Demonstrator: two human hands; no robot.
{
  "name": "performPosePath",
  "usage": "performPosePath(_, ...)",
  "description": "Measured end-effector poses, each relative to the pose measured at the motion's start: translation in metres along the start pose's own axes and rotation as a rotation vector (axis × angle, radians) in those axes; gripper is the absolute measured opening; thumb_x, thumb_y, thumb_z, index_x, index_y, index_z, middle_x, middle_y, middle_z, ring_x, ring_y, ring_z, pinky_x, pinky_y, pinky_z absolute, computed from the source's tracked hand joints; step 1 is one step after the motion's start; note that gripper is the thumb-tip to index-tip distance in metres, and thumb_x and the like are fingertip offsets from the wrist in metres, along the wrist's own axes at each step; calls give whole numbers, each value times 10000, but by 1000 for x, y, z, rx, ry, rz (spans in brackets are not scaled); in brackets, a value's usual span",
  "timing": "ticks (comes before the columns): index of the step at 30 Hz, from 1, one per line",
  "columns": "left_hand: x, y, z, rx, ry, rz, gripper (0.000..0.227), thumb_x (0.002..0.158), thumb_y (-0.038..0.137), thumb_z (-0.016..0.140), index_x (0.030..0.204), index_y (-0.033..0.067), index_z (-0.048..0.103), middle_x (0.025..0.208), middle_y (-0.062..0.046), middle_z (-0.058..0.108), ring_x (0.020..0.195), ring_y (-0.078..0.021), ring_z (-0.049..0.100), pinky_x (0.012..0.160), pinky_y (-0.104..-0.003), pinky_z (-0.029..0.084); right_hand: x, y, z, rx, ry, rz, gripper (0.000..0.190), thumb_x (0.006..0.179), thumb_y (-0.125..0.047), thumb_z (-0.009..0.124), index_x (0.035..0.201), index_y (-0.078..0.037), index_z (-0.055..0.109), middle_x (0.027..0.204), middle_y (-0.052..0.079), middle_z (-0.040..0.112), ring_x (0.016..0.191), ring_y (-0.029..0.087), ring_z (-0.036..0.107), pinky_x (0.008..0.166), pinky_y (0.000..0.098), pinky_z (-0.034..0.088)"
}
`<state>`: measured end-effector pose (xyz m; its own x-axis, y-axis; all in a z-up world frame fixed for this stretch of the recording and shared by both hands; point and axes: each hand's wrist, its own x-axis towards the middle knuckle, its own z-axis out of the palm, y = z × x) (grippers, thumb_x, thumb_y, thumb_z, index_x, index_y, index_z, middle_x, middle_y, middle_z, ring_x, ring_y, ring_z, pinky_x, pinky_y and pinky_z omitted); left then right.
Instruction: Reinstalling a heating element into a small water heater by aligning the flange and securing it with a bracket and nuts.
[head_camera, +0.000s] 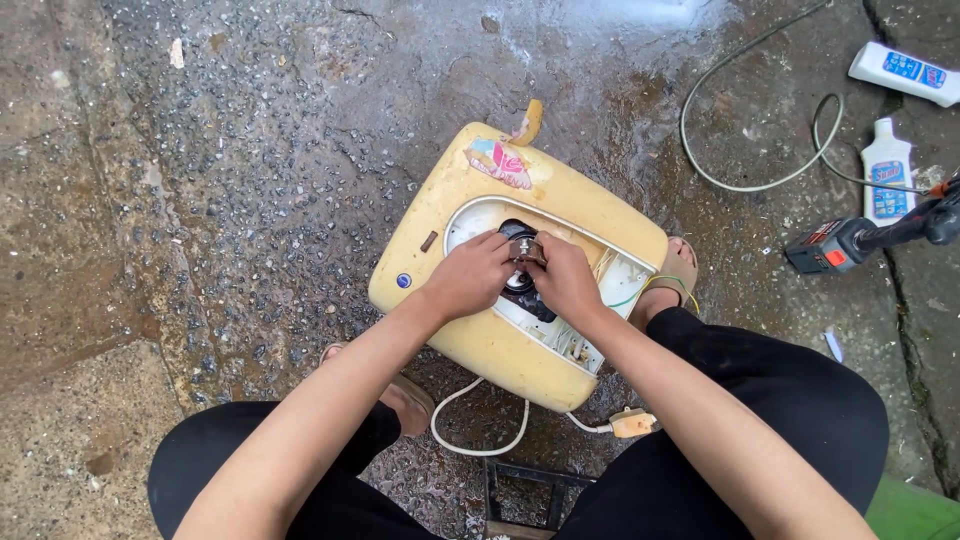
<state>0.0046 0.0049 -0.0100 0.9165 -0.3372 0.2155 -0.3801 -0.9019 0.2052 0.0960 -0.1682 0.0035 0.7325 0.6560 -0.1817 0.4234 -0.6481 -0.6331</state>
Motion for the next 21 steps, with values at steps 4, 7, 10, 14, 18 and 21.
performPosePath(4, 7, 0, 5, 16, 12, -40, 218, 968, 112, 568, 925, 69, 777, 970, -60, 685, 1064, -214, 639, 1131, -440, 460, 3, 7, 6, -9, 79, -23, 181, 865, -109, 746, 825, -80, 572, 705, 105, 620, 789, 352, 683, 680, 427, 533)
performPosePath(7, 9, 9, -5, 3, 4, -107, 214, 963, 129, 573, 919, 75, 776, 965, -58, 675, 1038, -213, 635, 1085, -431, 492, 1, 6, 9, -30, 88, -34, 178, 856, -101, 743, 823, -80, 570, 702, 121, 617, 791, 377, 679, 681, 465, 531)
performPosePath(10, 10, 12, -6, -3, 5, -146, 190, 956, 140, 601, 915, 67, 772, 960, -68, 666, 994, -212, 638, 1032, -407, 523, -2, 5, 7, -31, 87, -36, 166, 858, -90, 731, 826, -75, 569, 702, 135, 619, 789, 393, 678, 681, 486, 530)
performPosePath(14, 5, 10, -2, -31, -46, -181, 194, 953, 160, 601, 965, 65, 769, 993, -62, 663, 973, -198, 645, 973, -383, 553, -6, 3, 6, 13, 103, -45, 164, 862, -90, 720, 816, -72, 563, 699, 138, 608, 791, 403, 673, 673, 492, 523)
performPosePath(18, 1, 18, -19, -2, -50, -123, 184, 958, 140, 616, 958, 46, 774, 1003, -84, 668, 996, -223, 657, 971, -386, 554, -12, -3, 3, 6, 98, -61, 160, 862, -87, 719, 806, -82, 569, 696, 128, 607, 789, 390, 675, 657, 483, 520)
performPosePath(21, -3, 16, -5, 9, -11, -96, 241, 1015, 121, 539, 985, 40, 764, 1038, -99, 667, 1078, -270, 669, 1015, -429, 546, -12, -7, 0, 18, 104, -104, 148, 860, -54, 698, 806, -82, 563, 685, 110, 588, 773, 366, 673, 665, 460, 520)
